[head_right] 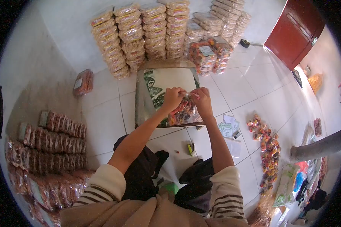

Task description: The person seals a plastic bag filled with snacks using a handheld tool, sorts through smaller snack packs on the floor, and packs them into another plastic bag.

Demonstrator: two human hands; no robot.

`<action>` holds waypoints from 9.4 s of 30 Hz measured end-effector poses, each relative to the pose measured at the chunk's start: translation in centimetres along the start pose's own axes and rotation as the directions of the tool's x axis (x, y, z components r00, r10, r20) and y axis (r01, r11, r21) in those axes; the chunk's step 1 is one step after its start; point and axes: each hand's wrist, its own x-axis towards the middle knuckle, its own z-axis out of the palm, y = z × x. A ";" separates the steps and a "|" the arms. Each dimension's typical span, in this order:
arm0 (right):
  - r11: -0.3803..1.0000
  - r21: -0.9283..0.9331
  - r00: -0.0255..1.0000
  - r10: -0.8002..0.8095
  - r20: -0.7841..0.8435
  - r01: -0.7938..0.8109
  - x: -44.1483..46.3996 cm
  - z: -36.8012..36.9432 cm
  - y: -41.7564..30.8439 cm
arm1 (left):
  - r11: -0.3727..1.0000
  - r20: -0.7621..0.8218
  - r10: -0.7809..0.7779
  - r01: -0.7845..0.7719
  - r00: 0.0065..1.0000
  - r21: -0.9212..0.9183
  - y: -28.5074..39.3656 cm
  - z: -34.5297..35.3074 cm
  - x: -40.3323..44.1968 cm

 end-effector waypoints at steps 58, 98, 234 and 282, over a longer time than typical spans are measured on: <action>0.964 -0.194 0.982 -0.174 0.069 0.184 0.4 -0.7 -2.2 | 0.888 0.018 0.453 -0.449 0.892 -0.095 -0.7 -3.0 1.2; 0.878 -0.468 0.983 -0.159 -0.095 0.097 -0.4 -0.2 -2.0 | 0.942 0.057 0.255 -0.235 0.965 -0.239 -1.1 -2.8 0.8; 0.937 -0.297 0.982 0.190 -0.013 -0.185 -19.1 8.4 3.9 | -0.173 0.598 -0.703 0.722 0.386 -0.670 -8.8 8.0 -13.4; -0.310 0.520 0.212 0.662 0.719 -0.796 -12.5 6.8 -0.3 | 0.090 0.611 -0.616 0.816 0.497 -0.572 -6.9 5.5 -10.2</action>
